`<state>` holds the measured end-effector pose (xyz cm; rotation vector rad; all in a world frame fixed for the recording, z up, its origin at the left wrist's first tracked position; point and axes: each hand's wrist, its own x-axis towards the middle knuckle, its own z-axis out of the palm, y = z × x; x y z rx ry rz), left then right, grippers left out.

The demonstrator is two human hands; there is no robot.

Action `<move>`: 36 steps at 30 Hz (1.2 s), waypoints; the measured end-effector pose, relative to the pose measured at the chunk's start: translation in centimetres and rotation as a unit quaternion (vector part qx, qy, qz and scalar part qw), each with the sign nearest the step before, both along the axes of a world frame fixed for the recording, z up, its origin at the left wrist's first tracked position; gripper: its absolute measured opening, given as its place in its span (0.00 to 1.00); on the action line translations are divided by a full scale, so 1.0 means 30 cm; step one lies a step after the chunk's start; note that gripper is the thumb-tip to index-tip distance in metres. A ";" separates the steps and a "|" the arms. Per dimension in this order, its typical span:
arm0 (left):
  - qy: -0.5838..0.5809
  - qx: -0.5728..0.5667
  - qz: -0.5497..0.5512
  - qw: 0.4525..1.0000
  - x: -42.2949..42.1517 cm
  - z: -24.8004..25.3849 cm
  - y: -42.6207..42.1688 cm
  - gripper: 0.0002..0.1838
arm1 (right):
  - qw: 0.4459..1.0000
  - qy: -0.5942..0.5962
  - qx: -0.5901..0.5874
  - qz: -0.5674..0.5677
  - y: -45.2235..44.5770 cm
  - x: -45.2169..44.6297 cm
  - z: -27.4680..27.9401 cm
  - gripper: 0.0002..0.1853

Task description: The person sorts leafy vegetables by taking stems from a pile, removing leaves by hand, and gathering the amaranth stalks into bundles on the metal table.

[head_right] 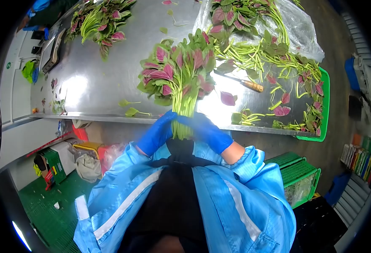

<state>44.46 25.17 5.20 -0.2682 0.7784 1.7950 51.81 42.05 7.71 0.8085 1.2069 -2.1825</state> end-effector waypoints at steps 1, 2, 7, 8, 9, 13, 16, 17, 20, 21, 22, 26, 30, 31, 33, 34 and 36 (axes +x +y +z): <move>0.021 -0.013 0.001 1.000 0.003 0.016 0.007 0.27 | 1.000 0.003 0.002 0.010 0.005 -0.002 0.021 0.28; 0.042 -0.026 0.001 0.999 -0.004 0.050 0.017 0.27 | 1.000 0.012 0.002 -0.008 -0.002 -0.005 0.015 0.27; 0.124 -0.099 -0.081 0.984 -0.016 0.012 -0.007 0.26 | 0.990 0.108 0.085 0.017 0.003 0.030 -0.045 0.25; 0.080 -0.081 -0.057 0.992 -0.022 0.015 -0.015 0.25 | 0.999 0.028 0.031 -0.017 0.010 0.021 0.001 0.24; 0.037 -0.064 -0.031 0.997 -0.029 0.021 -0.024 0.25 | 0.999 0.038 0.016 -0.023 0.022 0.029 -0.011 0.24; -0.092 0.012 0.039 0.995 -0.050 0.093 -0.009 0.21 | 0.998 0.040 -0.030 -0.034 0.058 0.046 -0.073 0.21; 0.050 -0.051 -0.002 0.997 -0.038 0.090 0.018 0.21 | 0.999 0.043 0.004 -0.010 0.036 0.010 -0.040 0.24; 0.110 -0.080 -0.005 0.991 -0.043 0.100 0.023 0.22 | 0.997 0.065 0.037 -0.003 0.026 0.002 -0.049 0.25; 0.247 -0.136 0.011 0.959 -0.071 0.144 0.040 0.24 | 0.990 0.094 0.103 -0.021 0.030 -0.026 0.018 0.25; 0.230 -0.115 0.023 0.966 -0.079 0.163 0.031 0.25 | 0.988 0.096 0.117 -0.033 0.038 -0.035 0.082 0.24; 0.213 -0.095 0.036 0.972 -0.088 0.189 0.019 0.26 | 0.991 0.091 0.083 -0.043 0.051 -0.039 0.115 0.23; 0.019 -0.027 0.041 0.999 -0.066 0.176 -0.007 0.30 | 0.998 0.043 -0.049 -0.016 0.096 -0.007 -0.022 0.21; 0.017 -0.052 -0.016 0.998 -0.049 0.086 -0.024 0.30 | 0.997 0.055 -0.012 -0.055 0.061 -0.004 -0.020 0.20; 0.067 -0.070 -0.046 0.994 -0.058 0.092 -0.016 0.30 | 0.992 0.092 0.045 -0.074 0.047 -0.013 -0.009 0.19; 0.150 -0.161 -0.007 0.976 -0.075 0.114 0.005 0.21 | 0.967 0.163 0.158 -0.114 0.034 -0.029 0.020 0.17; 0.166 -0.177 0.002 0.970 -0.097 0.183 0.007 0.17 | 0.979 0.130 0.139 -0.074 0.074 -0.037 0.096 0.17; 0.204 -0.230 0.050 0.950 -0.142 0.261 -0.005 0.10 | 0.977 0.168 0.108 -0.076 0.134 -0.042 0.190 0.18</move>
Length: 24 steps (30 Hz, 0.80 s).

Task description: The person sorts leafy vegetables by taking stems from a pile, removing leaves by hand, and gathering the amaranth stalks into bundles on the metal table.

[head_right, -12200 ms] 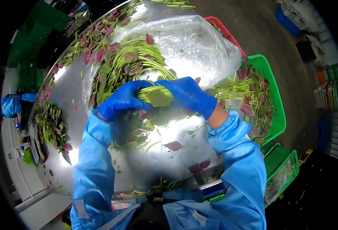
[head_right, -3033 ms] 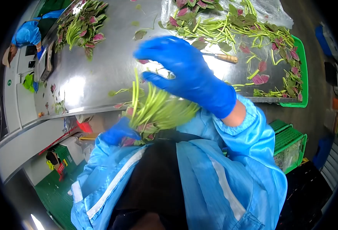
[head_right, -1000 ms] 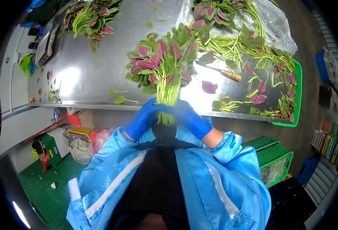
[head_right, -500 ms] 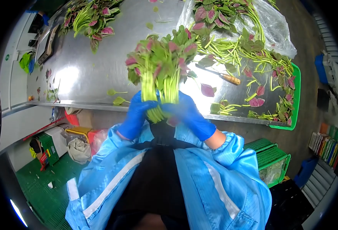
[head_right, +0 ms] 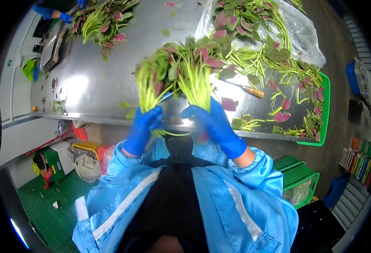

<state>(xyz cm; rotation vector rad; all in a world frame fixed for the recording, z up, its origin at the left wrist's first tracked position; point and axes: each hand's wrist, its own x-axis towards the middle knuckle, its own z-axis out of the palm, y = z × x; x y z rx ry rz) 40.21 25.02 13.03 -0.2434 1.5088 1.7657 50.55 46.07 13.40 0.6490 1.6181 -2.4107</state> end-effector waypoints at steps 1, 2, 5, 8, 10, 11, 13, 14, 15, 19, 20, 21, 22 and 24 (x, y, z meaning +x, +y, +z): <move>0.059 -0.046 0.002 0.997 -0.048 -0.042 -0.025 0.10 | 1.000 0.012 -0.011 0.020 0.050 -0.008 -0.010 0.18; 0.056 -0.073 0.011 0.996 -0.119 -0.119 -0.048 0.10 | 0.999 -0.004 0.027 -0.042 0.048 -0.047 -0.075 0.18; 0.060 -0.119 0.015 0.991 -0.217 -0.065 -0.069 0.09 | 0.994 -0.050 0.094 -0.033 0.135 -0.083 -0.146 0.16; 0.106 -0.092 0.083 0.987 -0.250 -0.013 -0.083 0.13 | 0.994 0.009 0.086 -0.065 0.167 -0.123 0.006 0.12; 0.125 -0.053 0.078 0.988 -0.322 -0.114 -0.122 0.16 | 0.988 -0.006 0.012 -0.157 0.202 -0.171 -0.197 0.11; 0.109 -0.037 0.100 0.988 -0.320 -0.101 -0.167 0.16 | 0.986 -0.078 0.065 -0.129 0.218 -0.163 -0.171 0.11; 0.098 0.010 0.135 0.986 -0.395 -0.034 -0.188 0.16 | 0.990 -0.081 0.058 -0.100 0.245 -0.156 -0.131 0.12; 0.119 -0.001 0.175 0.977 -0.387 0.040 -0.174 0.16 | 0.991 -0.044 0.079 -0.097 0.245 -0.134 -0.088 0.13; 0.132 -0.016 0.214 0.968 -0.389 0.036 -0.180 0.14 | 0.983 0.042 0.104 -0.143 0.235 -0.129 -0.123 0.13; 0.121 -0.120 0.166 0.971 -0.487 -0.090 -0.249 0.10 | 0.982 -0.120 0.096 -0.110 0.308 -0.116 -0.219 0.13; 0.133 -0.075 0.195 0.969 -0.510 -0.034 -0.266 0.09 | 0.983 -0.083 0.087 -0.141 0.298 -0.138 -0.141 0.12; 0.137 -0.038 0.223 0.965 -0.496 0.017 -0.295 0.08 | 0.981 -0.058 0.074 -0.171 0.273 -0.128 -0.075 0.11; 0.194 -0.102 0.245 0.945 -0.474 0.050 -0.258 0.07 | 0.983 -0.010 0.067 -0.171 0.274 -0.131 -0.056 0.09; 0.171 -0.157 0.177 0.956 -0.495 -0.032 -0.268 0.09 | 0.977 -0.055 0.109 -0.174 0.270 -0.173 -0.082 0.10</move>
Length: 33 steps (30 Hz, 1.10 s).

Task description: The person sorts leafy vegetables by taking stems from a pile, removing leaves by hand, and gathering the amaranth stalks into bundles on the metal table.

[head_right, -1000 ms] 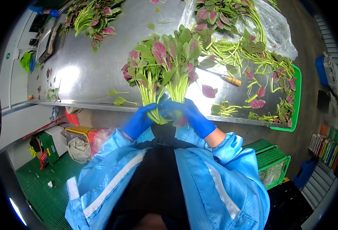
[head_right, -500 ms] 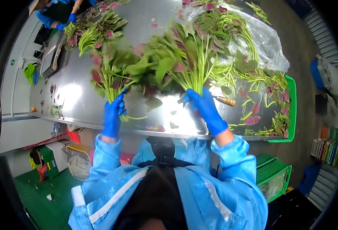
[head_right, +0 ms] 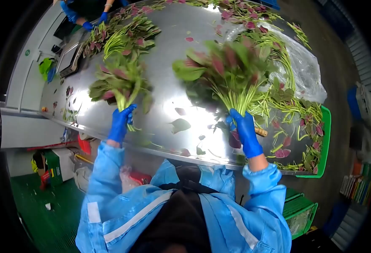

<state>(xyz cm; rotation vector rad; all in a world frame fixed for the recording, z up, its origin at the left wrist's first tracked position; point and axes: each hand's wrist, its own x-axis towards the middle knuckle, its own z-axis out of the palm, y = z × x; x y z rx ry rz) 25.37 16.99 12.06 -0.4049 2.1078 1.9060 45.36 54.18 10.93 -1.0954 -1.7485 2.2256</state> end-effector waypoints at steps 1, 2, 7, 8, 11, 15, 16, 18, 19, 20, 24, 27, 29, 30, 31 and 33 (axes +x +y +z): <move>-0.040 -0.022 -0.022 0.999 -0.019 -0.003 -0.008 0.09 | 1.000 -0.026 0.016 -0.006 -0.003 -0.019 -0.013 0.10; 0.001 0.025 0.004 1.000 -0.039 0.063 0.008 0.09 | 0.999 0.001 -0.032 0.015 0.010 -0.020 0.019 0.11; 0.065 0.183 0.022 0.981 0.039 0.229 0.093 0.10 | 0.978 0.154 -0.107 -0.096 -0.119 -0.045 0.236 0.10; 0.076 0.142 0.032 0.986 0.063 0.230 0.137 0.13 | 0.974 0.161 -0.108 -0.115 -0.161 -0.059 0.250 0.10; 0.054 0.183 -0.010 0.982 0.167 0.154 0.217 0.15 | 0.976 0.158 -0.124 -0.091 -0.270 -0.064 0.189 0.11; -0.249 0.299 -0.118 0.914 0.347 -0.107 0.293 0.14 | 0.986 -0.013 -0.163 0.043 -0.414 -0.004 -0.095 0.16; -0.318 0.358 -0.119 0.870 0.404 -0.172 0.308 0.13 | 0.970 -0.036 -0.221 0.095 -0.440 0.019 -0.207 0.14; -0.400 0.374 -0.122 0.828 0.459 -0.222 0.326 0.14 | 0.949 -0.034 -0.282 0.135 -0.470 0.060 -0.255 0.15; -0.386 0.346 -0.136 0.844 0.460 -0.200 0.340 0.14 | 0.951 -0.008 -0.285 0.123 -0.476 0.064 -0.208 0.16; -0.368 0.319 -0.150 0.860 0.456 -0.151 0.356 0.13 | 0.951 0.020 -0.286 0.113 -0.475 0.065 -0.182 0.17; -0.331 0.283 -0.150 0.888 0.455 -0.160 0.371 0.13 | 0.985 0.028 -0.051 0.162 -0.461 0.071 -0.230 0.18; -0.328 0.333 -0.169 0.868 0.459 -0.258 0.371 0.16 | 0.977 -0.077 -0.011 0.200 -0.424 0.074 -0.157 0.22; -0.321 0.376 -0.175 0.851 0.481 -0.305 0.378 0.16 | 0.920 0.079 0.228 0.308 -0.388 0.135 -0.320 0.28; -0.358 0.362 -0.181 0.841 0.471 -0.311 0.379 0.15 | 0.869 0.153 0.345 0.319 -0.370 0.165 -0.399 0.32; -0.348 0.334 -0.186 0.856 0.466 -0.276 0.387 0.14 | 0.875 0.147 0.335 0.316 -0.350 0.160 -0.394 0.27; -0.372 0.304 -0.201 0.854 0.445 -0.267 0.373 0.14 | 0.954 0.035 0.108 0.278 -0.317 0.137 -0.329 0.19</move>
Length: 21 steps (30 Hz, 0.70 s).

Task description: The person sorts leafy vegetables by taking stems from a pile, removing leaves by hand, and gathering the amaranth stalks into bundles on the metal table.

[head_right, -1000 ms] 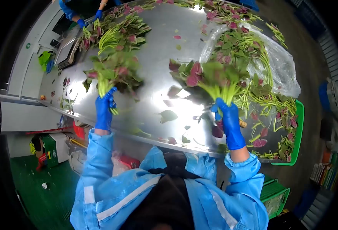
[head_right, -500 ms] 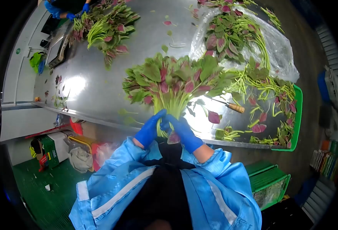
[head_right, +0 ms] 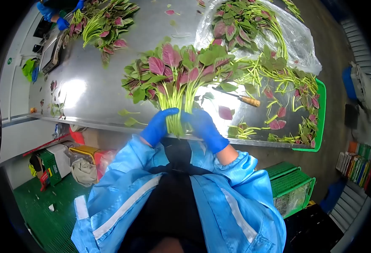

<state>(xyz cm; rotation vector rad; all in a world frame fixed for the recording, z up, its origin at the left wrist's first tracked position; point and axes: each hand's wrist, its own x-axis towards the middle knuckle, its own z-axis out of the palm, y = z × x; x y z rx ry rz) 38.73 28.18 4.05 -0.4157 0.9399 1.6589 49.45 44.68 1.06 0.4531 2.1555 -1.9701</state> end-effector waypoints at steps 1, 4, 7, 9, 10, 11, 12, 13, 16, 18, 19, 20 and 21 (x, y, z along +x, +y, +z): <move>0.015 -0.009 0.006 1.000 -0.009 0.015 -0.010 0.16 | 0.992 -0.075 -0.098 -0.041 0.015 -0.013 0.053 0.16; 0.099 -0.047 -0.040 0.993 -0.002 0.109 -0.027 0.21 | 0.948 -0.096 -0.296 -0.067 0.052 -0.006 0.208 0.16; 0.095 -0.014 -0.070 0.993 -0.001 0.119 -0.032 0.23 | 0.955 -0.146 -0.254 -0.051 0.055 -0.014 0.194 0.15; 0.117 -0.063 -0.105 0.986 -0.019 0.131 -0.031 0.19 | 0.982 -0.154 -0.104 -0.012 0.067 -0.036 0.186 0.16; 0.166 -0.076 -0.069 0.981 -0.019 0.216 -0.033 0.17 | 0.978 -0.163 -0.094 -0.091 0.062 -0.050 0.319 0.15; 0.215 -0.092 -0.035 0.972 -0.019 0.302 -0.035 0.15 | 0.984 -0.075 -0.090 -0.137 0.096 -0.039 0.363 0.15; 0.157 -0.054 0.033 0.986 -0.058 0.282 -0.069 0.14 | 0.979 0.016 -0.085 -0.182 0.148 -0.019 0.380 0.15; 0.204 -0.068 0.041 0.976 -0.102 0.283 -0.098 0.14 | 0.968 0.046 -0.122 -0.214 0.213 -0.023 0.374 0.16; 0.297 -0.128 0.071 0.944 -0.222 0.248 -0.188 0.14 | 0.948 -0.041 -0.111 -0.296 0.372 -0.055 0.297 0.20; 0.308 -0.096 0.082 0.943 -0.245 0.287 -0.210 0.14 | 0.957 0.068 -0.111 -0.258 0.394 -0.051 0.317 0.22; 0.311 -0.097 0.093 0.941 -0.204 0.318 -0.218 0.14 | 0.951 0.112 -0.121 -0.261 0.350 -0.062 0.406 0.22; 0.328 -0.085 0.105 0.935 -0.193 0.342 -0.181 0.14 | 0.950 0.122 -0.086 -0.273 0.319 -0.084 0.440 0.21; 0.347 -0.068 0.119 0.928 -0.204 0.352 -0.137 0.14 | 0.944 0.140 -0.136 -0.266 0.279 -0.134 0.453 0.20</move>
